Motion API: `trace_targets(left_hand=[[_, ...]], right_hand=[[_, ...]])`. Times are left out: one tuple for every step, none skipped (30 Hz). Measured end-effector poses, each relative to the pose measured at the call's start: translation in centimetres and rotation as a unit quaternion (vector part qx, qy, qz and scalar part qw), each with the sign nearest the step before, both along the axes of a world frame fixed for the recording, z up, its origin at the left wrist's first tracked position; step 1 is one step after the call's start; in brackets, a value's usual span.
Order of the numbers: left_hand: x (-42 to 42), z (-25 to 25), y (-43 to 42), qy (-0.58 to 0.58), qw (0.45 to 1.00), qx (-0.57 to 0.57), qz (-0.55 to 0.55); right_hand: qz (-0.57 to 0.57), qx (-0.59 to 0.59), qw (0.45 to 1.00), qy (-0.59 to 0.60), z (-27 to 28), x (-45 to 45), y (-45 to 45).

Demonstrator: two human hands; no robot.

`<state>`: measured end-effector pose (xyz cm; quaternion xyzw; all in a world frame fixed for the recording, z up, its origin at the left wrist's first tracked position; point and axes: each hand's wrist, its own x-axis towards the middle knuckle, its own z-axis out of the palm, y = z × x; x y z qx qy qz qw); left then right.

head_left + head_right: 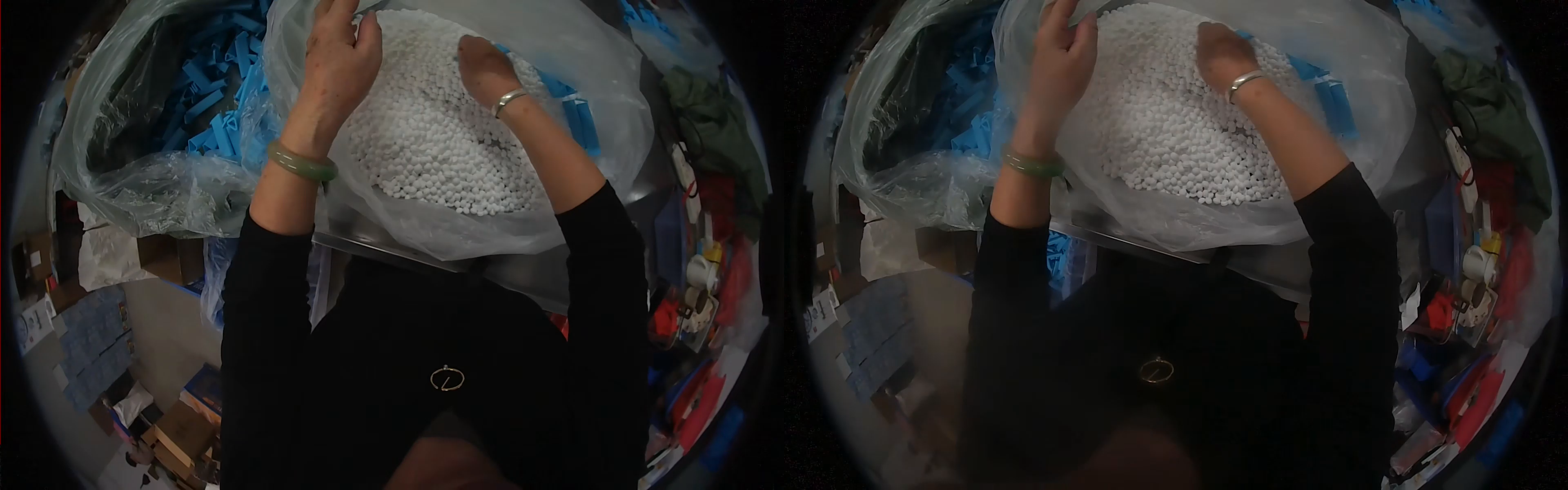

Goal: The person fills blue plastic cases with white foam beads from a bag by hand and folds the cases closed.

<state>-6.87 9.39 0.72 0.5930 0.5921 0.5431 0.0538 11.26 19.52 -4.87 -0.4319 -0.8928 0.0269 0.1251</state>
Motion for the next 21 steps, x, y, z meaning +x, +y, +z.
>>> trace_targets(left_hand=[[-0.2,0.2,-0.3,-0.012,1.000,-0.014,-0.007],[-0.4,0.6,-0.6,-0.024,0.999,-0.026,-0.014],[-0.6,0.9,-1.1,-0.035,0.998,-0.039,-0.021],[-0.7,1.2,-1.6,-0.047,0.997,-0.053,-0.029],[-0.7,1.4,-2.1,-0.058,0.995,-0.066,-0.038],[-0.7,1.7,-2.5,-0.071,0.993,-0.080,-0.048],[-0.7,1.9,-2.9,-0.084,0.991,-0.092,-0.057],[-0.6,2.0,-3.3,-0.097,0.988,-0.103,-0.067],[-0.5,2.2,-3.6,-0.110,0.984,-0.116,-0.078],[-0.4,2.3,-3.8,-0.123,0.980,-0.127,-0.089],[-0.3,2.1,-3.9,-0.123,0.980,-0.124,-0.091],[0.0,1.7,-4.2,-0.091,0.978,-0.124,-0.138],[0.3,1.3,-4.6,-0.059,0.973,-0.125,-0.185],[0.9,0.9,-5.2,-0.059,0.973,-0.125,-0.187],[2.0,1.0,-6.1,-0.068,0.960,-0.155,-0.225],[3.1,0.8,-6.5,-0.076,0.945,-0.183,-0.262],[4.1,-0.3,-6.5,-0.044,0.960,-0.119,-0.251],[4.9,-0.6,-6.5,-0.042,0.959,-0.118,-0.252],[5.5,-0.7,-6.6,-0.069,0.956,-0.138,-0.249],[6.0,-0.8,-6.6,-0.095,0.951,-0.157,-0.247],[6.2,-1.0,-6.8,-0.092,0.950,-0.157,-0.254]], right_hand=[[0.028,-0.085,0.994,0.056,-0.1,-1.2,-0.7],[0.031,-0.085,0.994,0.057,0.0,-2.3,-1.5],[0.079,-0.134,0.983,0.098,-0.3,-3.2,-2.5],[0.125,-0.183,0.965,0.139,-0.4,-3.7,-3.3],[0.126,-0.184,0.965,0.140,-0.2,-3.5,-3.5],[0.134,-0.254,0.937,0.199,0.4,-3.1,-3.5],[0.141,-0.320,0.901,0.255,1.4,-2.7,-3.5],[0.141,-0.320,0.901,0.255,2.5,-1.9,-3.5],[0.127,-0.415,0.856,0.282,4.3,-0.9,-3.8],[0.111,-0.503,0.801,0.306,5.4,0.1,-4.0],[0.111,-0.500,0.802,0.306,5.5,1.0,-3.9],[0.133,-0.527,0.767,0.340,5.8,1.8,-3.9],[0.154,-0.553,0.729,0.374,5.8,2.4,-4.2],[0.153,-0.552,0.729,0.374,6.0,3.0,-4.5],[0.154,-0.566,0.707,0.395,6.7,3.5,-5.2],[0.156,-0.578,0.685,0.416,7.3,3.9,-5.7],[0.156,-0.576,0.685,0.418,7.7,4.2,-6.0],[0.172,-0.569,0.687,0.417,8.0,4.5,-6.3],[0.187,-0.562,0.689,0.417,8.3,4.9,-6.6],[0.185,-0.560,0.690,0.420,8.6,5.1,-7.0],[0.172,-0.469,0.770,0.398,9.0,5.2,-7.6]])
